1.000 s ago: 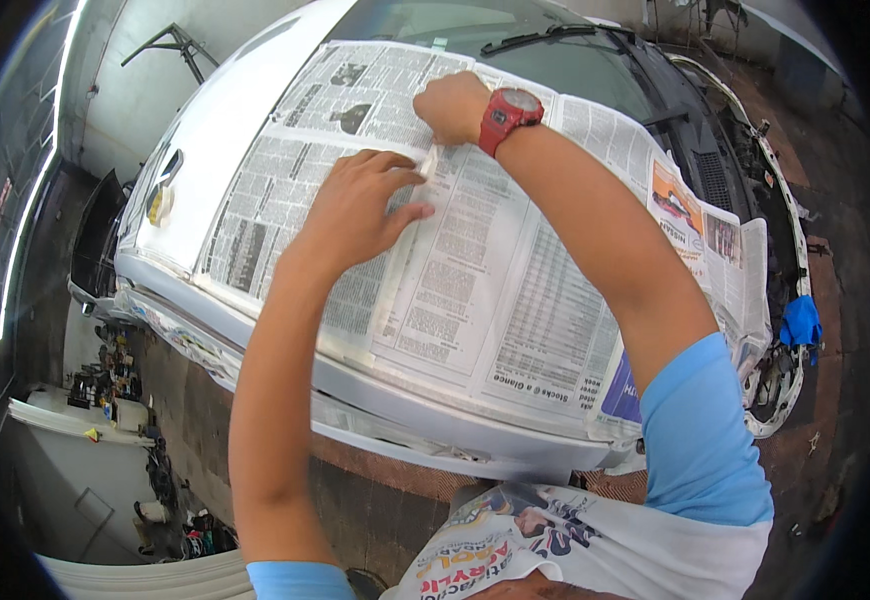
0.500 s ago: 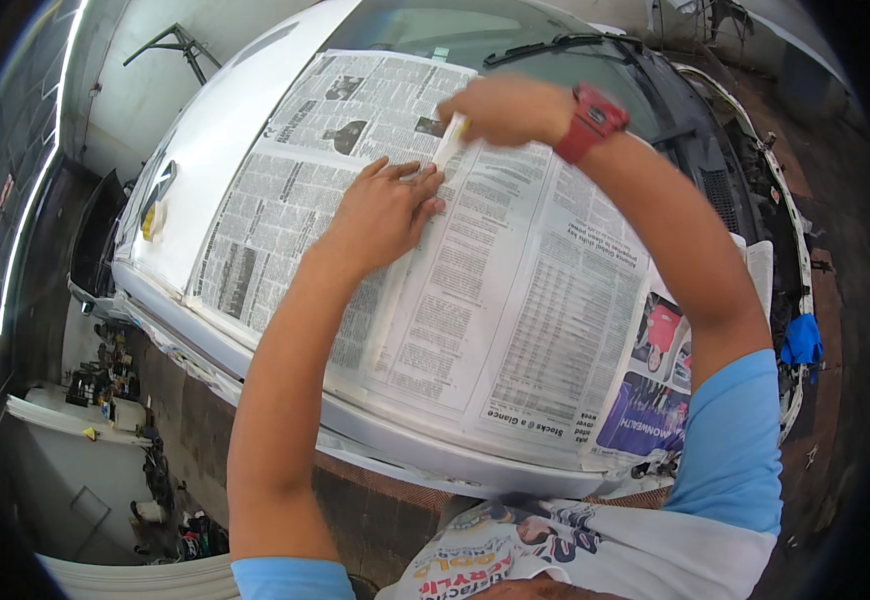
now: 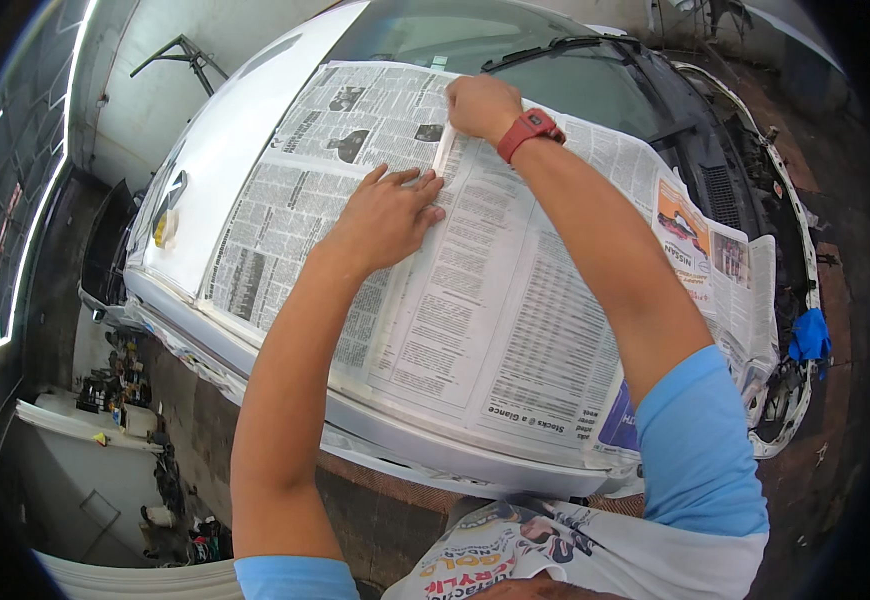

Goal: The person covers the front of a white car with newspaper sheets and secures them using masking tape. The person places sheets over the hood and bumper, smooths them, and applies tape along edges and seams to hold the paper in place.

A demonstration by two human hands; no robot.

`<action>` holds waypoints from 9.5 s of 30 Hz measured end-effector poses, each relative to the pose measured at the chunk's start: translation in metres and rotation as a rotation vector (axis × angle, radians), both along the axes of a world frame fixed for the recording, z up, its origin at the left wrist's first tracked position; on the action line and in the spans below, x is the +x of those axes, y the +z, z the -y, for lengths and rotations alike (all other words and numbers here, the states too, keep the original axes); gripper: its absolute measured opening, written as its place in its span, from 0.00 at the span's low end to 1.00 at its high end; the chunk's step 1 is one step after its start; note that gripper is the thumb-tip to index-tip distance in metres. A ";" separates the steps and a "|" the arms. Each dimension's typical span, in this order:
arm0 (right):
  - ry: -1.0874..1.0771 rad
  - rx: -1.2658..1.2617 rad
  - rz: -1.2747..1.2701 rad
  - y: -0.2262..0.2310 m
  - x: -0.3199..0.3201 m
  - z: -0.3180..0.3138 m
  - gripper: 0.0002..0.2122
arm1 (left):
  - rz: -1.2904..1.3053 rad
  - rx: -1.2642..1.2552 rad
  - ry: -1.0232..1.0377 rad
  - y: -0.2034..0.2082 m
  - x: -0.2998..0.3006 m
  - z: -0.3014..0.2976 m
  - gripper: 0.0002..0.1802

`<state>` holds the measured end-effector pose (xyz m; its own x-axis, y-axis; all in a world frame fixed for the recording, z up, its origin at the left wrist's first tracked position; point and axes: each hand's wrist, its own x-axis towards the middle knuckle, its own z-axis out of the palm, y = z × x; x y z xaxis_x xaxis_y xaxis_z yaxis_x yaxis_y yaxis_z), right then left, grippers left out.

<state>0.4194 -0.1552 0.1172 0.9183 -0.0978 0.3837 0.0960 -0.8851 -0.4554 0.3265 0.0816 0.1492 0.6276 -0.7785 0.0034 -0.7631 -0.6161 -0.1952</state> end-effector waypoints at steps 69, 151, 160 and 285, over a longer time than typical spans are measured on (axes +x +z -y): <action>0.515 0.731 -0.082 -0.076 -0.337 -0.769 0.24 | 0.231 -0.761 0.235 0.050 -0.102 -0.862 0.22; -0.043 -0.721 0.342 0.209 0.196 -0.945 0.12 | 0.165 -0.951 -0.039 0.212 0.583 -1.019 0.29; -0.254 -0.726 0.595 0.246 0.167 -0.920 0.09 | 0.142 -1.014 -0.143 0.208 0.618 -0.965 0.28; 0.016 1.409 0.499 0.026 -0.472 0.030 0.25 | -0.555 -0.514 -0.619 0.059 -0.269 0.087 0.37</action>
<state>-0.0522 -0.1857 0.1429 0.7289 -0.6366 0.2518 0.5006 0.2447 -0.8304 0.0578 -0.0057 0.2085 0.1234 -0.9571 0.2622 -0.8828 0.0148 0.4695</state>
